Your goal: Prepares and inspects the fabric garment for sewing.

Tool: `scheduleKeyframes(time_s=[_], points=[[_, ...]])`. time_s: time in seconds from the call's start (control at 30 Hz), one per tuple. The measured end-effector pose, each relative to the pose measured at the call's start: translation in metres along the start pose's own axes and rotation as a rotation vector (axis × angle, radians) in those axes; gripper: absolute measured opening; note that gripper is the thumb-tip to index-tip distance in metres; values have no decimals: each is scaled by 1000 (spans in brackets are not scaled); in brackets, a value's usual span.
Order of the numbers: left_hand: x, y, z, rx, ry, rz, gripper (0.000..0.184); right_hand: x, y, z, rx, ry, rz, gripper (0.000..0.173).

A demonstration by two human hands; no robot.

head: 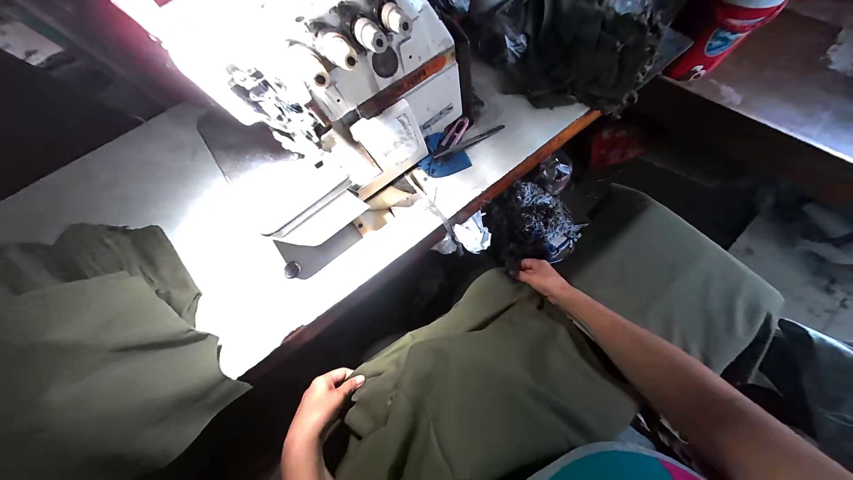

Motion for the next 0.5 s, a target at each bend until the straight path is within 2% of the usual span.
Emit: scheduleKeyframes(time_s=[0.1,0.17,0.2,0.23,0.3,0.37,0.43,0.5], points=[[8,15,12,-110,183,39,24,-3,-2,0,-15,-32,-37,22],[16,48,13,-162,337,-63,25,-5,-6,3,-29,22,-42,17],[20,67,7,-165,349,-126,21,-4,-11,6,-29,65,-20,16],[24,85,-3,-164,302,-169,18,-2,-18,10,-30,99,15,21],[33,117,-31,-208,76,-111,24,9,-41,15,-65,109,137,28],[35,127,-54,-333,-91,-3,27,30,-75,18,-228,26,319,17],[30,120,-62,-260,-85,-65,30,66,-119,25,-435,-170,544,6],[40,127,-52,-109,-120,-195,42,106,-162,34,-517,-442,828,10]])
Point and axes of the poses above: each hand's wrist, its own x-axis away from the middle knuckle, its own z-axis out of the back of the hand, y = z × x, the point moved 7 cm from there along -x, towards the middle knuckle, and after that the axes turned 3 degrees about z, right-handed, at the moved point
